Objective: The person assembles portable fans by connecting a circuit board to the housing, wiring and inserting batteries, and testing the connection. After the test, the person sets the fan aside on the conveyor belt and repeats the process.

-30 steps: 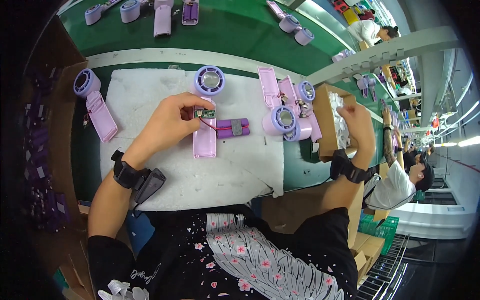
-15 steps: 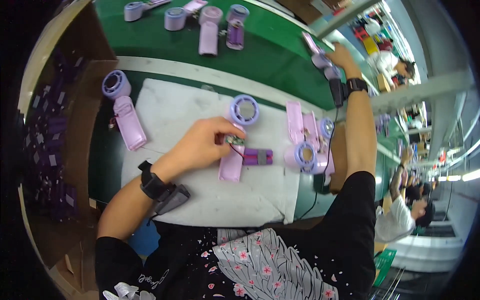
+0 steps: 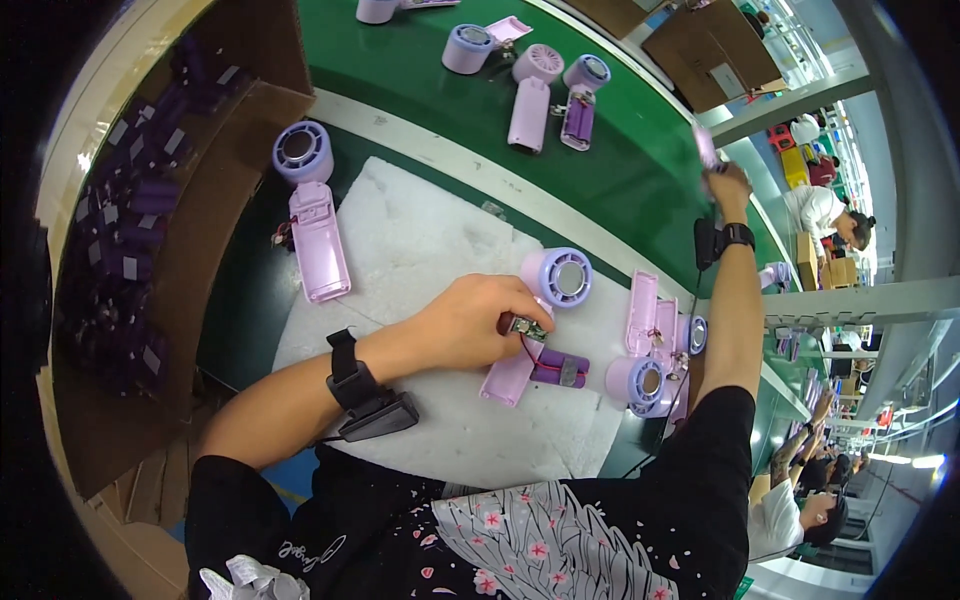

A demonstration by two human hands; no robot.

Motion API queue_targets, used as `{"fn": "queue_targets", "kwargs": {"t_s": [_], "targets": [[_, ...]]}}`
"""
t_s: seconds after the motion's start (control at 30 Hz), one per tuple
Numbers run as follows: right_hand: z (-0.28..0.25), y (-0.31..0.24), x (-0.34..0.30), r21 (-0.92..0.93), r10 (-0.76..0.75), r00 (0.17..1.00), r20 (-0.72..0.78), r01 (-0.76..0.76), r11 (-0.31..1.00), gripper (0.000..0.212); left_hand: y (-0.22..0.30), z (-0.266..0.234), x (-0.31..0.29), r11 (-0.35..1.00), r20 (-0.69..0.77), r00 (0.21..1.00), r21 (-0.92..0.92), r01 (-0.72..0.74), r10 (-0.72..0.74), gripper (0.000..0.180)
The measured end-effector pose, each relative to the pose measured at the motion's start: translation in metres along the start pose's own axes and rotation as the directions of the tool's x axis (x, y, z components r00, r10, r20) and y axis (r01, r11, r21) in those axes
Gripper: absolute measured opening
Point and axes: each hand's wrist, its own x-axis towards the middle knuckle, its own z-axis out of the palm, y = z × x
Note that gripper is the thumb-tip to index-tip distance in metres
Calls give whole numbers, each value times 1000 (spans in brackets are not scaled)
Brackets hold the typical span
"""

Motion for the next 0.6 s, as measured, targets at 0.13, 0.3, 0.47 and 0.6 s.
{"fn": "queue_targets", "kwargs": {"t_s": [0.13,0.3,0.47,0.6], "targets": [[-72,-77,-51,407,-262,879,-398,426,808,62,1,1,3,1000,0,1000,27,-15,15,29],[-161,-233,-204,498,-754,638,-156,710,498,54,7,-2,0,999,11,1000,33,15,-15,28],[-144,-318,-278,351,-884,468,-2,828,438,55,17,-7,2,997,53,999,79,3,-7,29],[-138,-342,-295,441,-894,417,-167,842,310,64,15,-10,-8,992,71,990,52,117,-121,31]]}}
